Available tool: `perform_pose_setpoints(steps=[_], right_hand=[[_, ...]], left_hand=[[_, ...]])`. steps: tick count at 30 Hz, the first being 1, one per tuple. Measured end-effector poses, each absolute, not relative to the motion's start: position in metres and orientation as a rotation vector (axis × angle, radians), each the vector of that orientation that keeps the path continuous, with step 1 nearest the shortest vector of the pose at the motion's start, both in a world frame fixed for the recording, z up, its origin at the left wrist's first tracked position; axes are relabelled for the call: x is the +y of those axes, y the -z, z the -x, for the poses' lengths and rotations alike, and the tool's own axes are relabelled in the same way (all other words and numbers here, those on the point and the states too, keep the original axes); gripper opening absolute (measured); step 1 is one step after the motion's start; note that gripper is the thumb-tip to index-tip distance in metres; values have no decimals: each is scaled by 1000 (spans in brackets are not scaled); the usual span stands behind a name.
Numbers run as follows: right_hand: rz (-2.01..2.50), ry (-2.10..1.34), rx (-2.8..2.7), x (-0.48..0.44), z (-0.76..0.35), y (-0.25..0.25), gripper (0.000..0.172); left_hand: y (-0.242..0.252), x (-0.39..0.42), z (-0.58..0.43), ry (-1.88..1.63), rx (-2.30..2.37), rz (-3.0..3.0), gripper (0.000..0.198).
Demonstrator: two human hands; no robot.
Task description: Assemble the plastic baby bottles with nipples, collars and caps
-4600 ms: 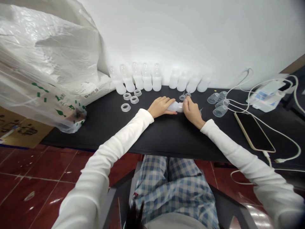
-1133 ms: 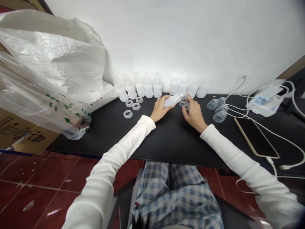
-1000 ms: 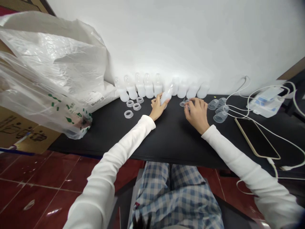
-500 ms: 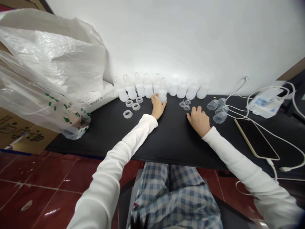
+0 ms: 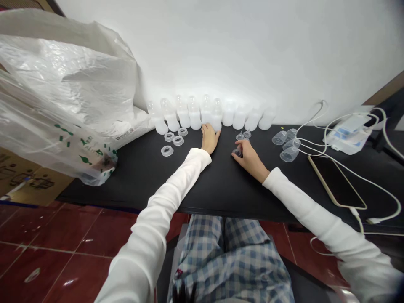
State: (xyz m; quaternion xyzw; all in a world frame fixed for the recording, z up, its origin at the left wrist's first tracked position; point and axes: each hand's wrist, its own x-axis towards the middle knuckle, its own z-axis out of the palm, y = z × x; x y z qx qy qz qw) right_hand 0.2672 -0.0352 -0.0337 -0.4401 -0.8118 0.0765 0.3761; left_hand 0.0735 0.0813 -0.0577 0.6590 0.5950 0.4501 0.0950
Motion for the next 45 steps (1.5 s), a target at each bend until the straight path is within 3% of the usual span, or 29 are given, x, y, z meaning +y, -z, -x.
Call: perform_pose_setpoints(steps=[5, 12, 16, 23, 31, 36, 40, 45], right_hand=[[1131, -421, -2027, -24, -273, 37, 48], [926, -422, -2290, -26, -280, 29, 54], [901, -481, -2309, -22, -285, 28, 65], [910, -552, -2233, -23, -288, 28, 66], [973, -552, -2198, -25, -286, 31, 70], [985, -583, -2122, -22, -283, 34, 71], [1020, -622, -2078, -22, -283, 34, 75], [1058, -646, -2111, -22, -284, 30, 65]], left_hand=[[52, 81, -75, -1286, 1850, -1948, 23], [33, 68, -73, -1077, 1930, -2059, 8], [26, 49, -72, -967, 1938, -2202, 18], [13, 2, -50, -762, 2291, -2242, 46], [3, -5, -36, -526, 2570, -1966, 47], [6, -9, -50, -571, 2333, -2226, 40], [10, -8, -60, -652, 1790, -2597, 32], [10, -7, -64, -722, 1588, -2632, 42]])
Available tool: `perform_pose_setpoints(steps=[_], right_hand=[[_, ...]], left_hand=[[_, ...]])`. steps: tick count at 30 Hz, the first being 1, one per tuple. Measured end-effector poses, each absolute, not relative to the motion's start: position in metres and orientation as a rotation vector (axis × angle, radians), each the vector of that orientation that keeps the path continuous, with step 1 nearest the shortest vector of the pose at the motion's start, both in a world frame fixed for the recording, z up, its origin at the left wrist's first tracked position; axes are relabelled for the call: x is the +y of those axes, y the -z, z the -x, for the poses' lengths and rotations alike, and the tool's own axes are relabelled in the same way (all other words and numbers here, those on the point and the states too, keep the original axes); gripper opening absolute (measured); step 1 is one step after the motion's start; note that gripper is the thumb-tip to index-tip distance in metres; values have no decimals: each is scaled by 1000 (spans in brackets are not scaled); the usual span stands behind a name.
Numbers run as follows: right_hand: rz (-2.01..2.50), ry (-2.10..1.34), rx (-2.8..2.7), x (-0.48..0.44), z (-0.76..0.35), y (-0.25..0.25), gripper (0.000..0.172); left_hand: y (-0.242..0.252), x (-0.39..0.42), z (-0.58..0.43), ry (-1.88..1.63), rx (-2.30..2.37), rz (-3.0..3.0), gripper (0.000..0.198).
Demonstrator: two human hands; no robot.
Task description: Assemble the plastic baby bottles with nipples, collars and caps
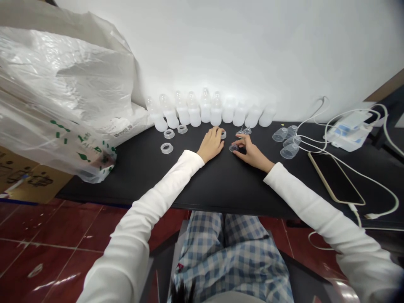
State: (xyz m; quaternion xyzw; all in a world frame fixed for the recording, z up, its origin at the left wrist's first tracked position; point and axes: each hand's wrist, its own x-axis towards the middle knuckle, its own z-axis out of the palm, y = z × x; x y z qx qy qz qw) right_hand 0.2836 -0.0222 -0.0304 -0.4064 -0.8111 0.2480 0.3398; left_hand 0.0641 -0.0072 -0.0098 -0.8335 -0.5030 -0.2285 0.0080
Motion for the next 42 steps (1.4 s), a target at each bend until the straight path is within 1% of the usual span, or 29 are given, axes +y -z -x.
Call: perform_pose_setpoints(steps=[4, 7, 9, 12, 15, 16, 18, 21, 24, 26, 27, 30, 33, 35, 39, 42], right_hand=[[1061, -611, -2084, -22, -283, 31, 60], [1057, -571, -2090, -23, -281, 32, 61], [1052, -549, -2072, -24, -279, 30, 61], [1044, -511, -1996, -25, -277, 28, 57], [1013, -530, -1902, -26, -276, 26, 52], [1001, -548, -1874, -26, -275, 26, 51], [986, -584, -1841, -27, -275, 26, 50], [1000, -606, -1840, -30, -273, 23, 44], [1011, -620, -1849, -36, -270, 17, 37], [992, -648, -1851, -40, -267, 13, 38], [983, -665, -1851, -41, -266, 12, 40], [1001, -681, -1832, -42, -263, 10, 45], [1058, -656, -1764, -41, -264, 10, 49], [1083, -626, -1723, -40, -265, 11, 50], [1096, -519, -1698, -40, -266, 11, 49], [1058, -522, -1700, -41, -265, 10, 45]], left_hand=[[13, -4, -59, 781, -1796, 2628, 56], [16, 0, -55, 812, -1751, 2754, 59], [16, 1, -54, 810, -1670, 2834, 57], [13, 0, -54, 797, -1598, 2915, 48], [10, -2, -54, 906, -1539, 2971, 37], [10, -3, -55, 995, -1529, 2991, 33], [10, -2, -58, 1286, -1593, 3009, 26], [10, -1, -64, 1909, -1990, 2911, 19], [10, -1, -70, 2447, -2324, 2773, 19], [9, -4, -73, 2652, -2359, 2726, 18], [9, -6, -74, 2701, -2352, 2719, 18], [8, -11, -76, 2664, -2284, 2833, 17], [8, -16, -77, 2509, -2132, 3075, 18], [9, -17, -77, 2378, -2001, 3249, 23], [9, -18, -78, 2158, -1843, 3438, 32], [9, -17, -79, 2213, -1867, 3401, 31]])
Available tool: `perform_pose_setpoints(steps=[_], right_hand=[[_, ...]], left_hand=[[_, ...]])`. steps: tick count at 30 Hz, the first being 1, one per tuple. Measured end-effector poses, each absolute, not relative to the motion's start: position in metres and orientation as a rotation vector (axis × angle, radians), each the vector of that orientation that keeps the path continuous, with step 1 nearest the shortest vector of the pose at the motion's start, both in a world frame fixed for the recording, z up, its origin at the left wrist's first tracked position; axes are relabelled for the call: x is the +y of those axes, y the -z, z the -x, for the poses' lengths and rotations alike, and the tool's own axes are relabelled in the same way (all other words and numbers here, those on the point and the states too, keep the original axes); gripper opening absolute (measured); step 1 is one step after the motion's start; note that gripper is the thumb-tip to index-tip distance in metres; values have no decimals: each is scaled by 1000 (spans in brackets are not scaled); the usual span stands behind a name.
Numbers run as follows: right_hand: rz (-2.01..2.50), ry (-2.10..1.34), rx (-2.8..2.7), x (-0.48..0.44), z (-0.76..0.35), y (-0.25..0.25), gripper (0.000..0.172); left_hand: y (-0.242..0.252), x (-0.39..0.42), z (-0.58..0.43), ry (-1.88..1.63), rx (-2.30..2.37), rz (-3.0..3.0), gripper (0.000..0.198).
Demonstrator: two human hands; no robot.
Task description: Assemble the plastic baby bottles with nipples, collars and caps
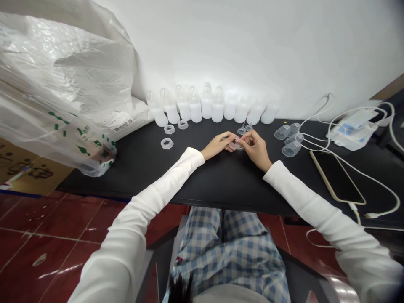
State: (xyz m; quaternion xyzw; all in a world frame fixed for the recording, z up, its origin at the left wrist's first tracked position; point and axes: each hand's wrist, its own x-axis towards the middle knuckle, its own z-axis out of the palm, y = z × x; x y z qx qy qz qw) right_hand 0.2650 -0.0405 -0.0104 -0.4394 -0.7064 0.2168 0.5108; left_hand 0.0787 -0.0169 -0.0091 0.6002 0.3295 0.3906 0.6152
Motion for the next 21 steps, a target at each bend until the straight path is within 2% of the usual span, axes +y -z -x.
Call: perform_pose_setpoints(steps=[13, 21], right_hand=[[1105, -337, -1809, -36, -266, 13, 34], [1141, -487, -1754, -27, -268, 23, 48]], left_hand=[[6, -17, -76, -960, 735, -1200, 28], [15, -15, -75, -940, 704, -1363, 45]])
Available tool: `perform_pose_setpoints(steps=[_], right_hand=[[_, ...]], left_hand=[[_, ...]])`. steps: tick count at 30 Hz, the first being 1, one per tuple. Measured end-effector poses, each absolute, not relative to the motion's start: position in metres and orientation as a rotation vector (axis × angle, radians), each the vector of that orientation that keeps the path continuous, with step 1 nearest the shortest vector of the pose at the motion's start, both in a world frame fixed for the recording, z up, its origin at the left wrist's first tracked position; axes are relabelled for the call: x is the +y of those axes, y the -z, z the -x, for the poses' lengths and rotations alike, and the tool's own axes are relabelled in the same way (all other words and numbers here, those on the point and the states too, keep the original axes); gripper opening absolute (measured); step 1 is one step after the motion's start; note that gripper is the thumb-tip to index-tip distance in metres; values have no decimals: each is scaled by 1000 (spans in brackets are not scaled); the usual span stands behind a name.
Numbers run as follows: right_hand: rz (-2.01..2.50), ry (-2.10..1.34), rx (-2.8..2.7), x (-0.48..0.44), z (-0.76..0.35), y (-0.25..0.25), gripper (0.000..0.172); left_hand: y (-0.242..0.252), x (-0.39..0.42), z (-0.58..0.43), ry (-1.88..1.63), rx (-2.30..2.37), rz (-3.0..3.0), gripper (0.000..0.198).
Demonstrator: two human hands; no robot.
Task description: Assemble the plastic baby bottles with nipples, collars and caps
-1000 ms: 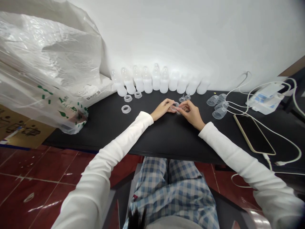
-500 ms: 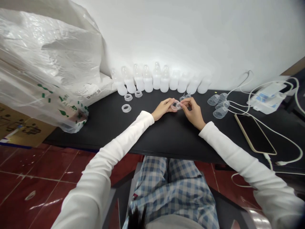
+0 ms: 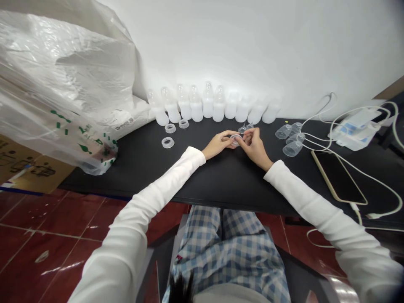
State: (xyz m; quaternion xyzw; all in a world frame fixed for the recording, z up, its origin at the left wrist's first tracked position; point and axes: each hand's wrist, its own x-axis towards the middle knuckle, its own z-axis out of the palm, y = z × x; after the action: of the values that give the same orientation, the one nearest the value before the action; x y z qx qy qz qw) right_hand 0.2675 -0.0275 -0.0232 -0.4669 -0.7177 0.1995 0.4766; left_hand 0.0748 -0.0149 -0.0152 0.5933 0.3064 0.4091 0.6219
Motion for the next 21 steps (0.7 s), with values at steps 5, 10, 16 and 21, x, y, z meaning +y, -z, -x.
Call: perform_pose_setpoints(steps=[5, 10, 16, 21], right_hand=[[1136, -603, -1882, -29, -265, 19, 45], [1107, -669, -1848, -31, -263, 16, 41], [1116, -695, -1797, -31, -258, 19, 36], [1126, -730, -1773, -29, -258, 20, 31]], left_hand=[[25, -11, -78, -1009, 777, -1344, 46], [28, -11, -81, -1007, 805, -1391, 35], [19, -19, -82, -1000, 864, -1498, 32], [15, -22, -83, -1009, 913, -1557, 29]])
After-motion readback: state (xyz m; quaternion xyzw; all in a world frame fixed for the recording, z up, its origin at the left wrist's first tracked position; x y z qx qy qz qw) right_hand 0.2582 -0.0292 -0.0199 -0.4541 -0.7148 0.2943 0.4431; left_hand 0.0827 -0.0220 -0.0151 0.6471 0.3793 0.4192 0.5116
